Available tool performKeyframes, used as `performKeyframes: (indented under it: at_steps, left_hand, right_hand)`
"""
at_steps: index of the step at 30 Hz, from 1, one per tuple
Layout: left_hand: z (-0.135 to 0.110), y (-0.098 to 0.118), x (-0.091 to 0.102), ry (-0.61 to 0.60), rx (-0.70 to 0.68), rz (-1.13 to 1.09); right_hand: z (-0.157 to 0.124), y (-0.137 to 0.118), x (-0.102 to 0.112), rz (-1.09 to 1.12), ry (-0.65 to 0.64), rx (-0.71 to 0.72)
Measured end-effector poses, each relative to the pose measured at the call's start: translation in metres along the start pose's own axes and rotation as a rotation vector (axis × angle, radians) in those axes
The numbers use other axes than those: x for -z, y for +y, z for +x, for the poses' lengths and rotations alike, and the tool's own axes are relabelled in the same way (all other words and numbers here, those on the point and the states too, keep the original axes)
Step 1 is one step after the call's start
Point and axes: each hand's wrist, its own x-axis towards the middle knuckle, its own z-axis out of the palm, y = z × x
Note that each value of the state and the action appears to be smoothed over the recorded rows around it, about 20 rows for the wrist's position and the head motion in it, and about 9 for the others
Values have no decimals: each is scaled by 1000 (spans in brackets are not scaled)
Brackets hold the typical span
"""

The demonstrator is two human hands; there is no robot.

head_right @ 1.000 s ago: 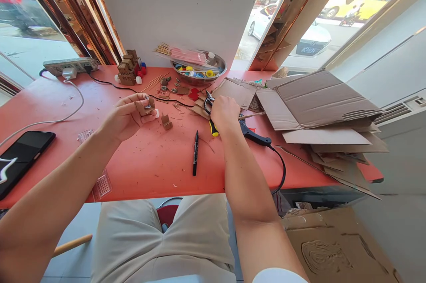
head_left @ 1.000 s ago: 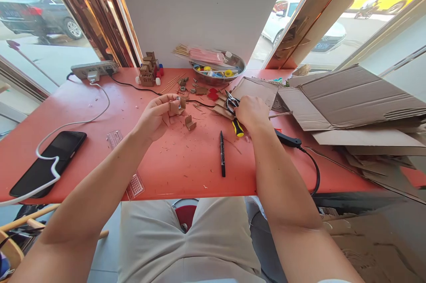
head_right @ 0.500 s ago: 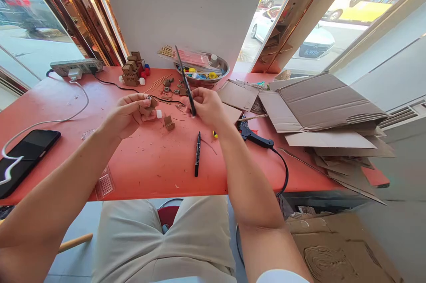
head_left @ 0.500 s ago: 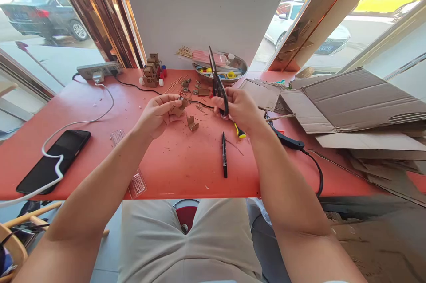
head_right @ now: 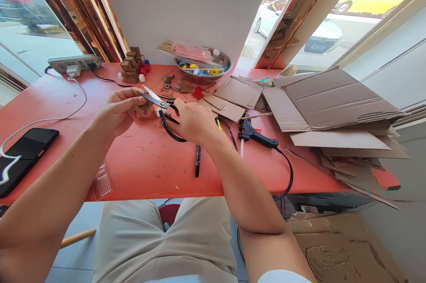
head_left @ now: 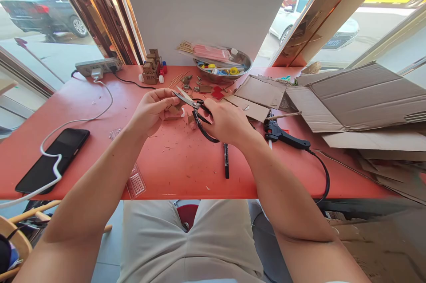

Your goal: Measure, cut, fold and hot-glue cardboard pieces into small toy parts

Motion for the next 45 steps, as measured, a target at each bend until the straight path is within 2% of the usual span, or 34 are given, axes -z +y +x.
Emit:
performKeyframes:
  at_steps: [8,15,28,39,42,45]
  left_hand:
    - [1,-2,0,32,-2,-7]
    - [2,-2,4,35,-5,67]
    - [2,-5,1,14,-39,25]
    - [3,-4,4,31,24,55]
    - [1,0,3,29,37,37]
    - [0,2,2,24,27,24]
  right_hand:
    - [-2,-6,5,-79,-85,1]
    - [0,-6,6,-117,-104,-5]
    - [3,-5,4,-199,-89,-18]
    - [5,-4,0,-146,-19,15]
    - [7,1,2,-88,35,-39]
    - [9,19,6,-25,123,-208]
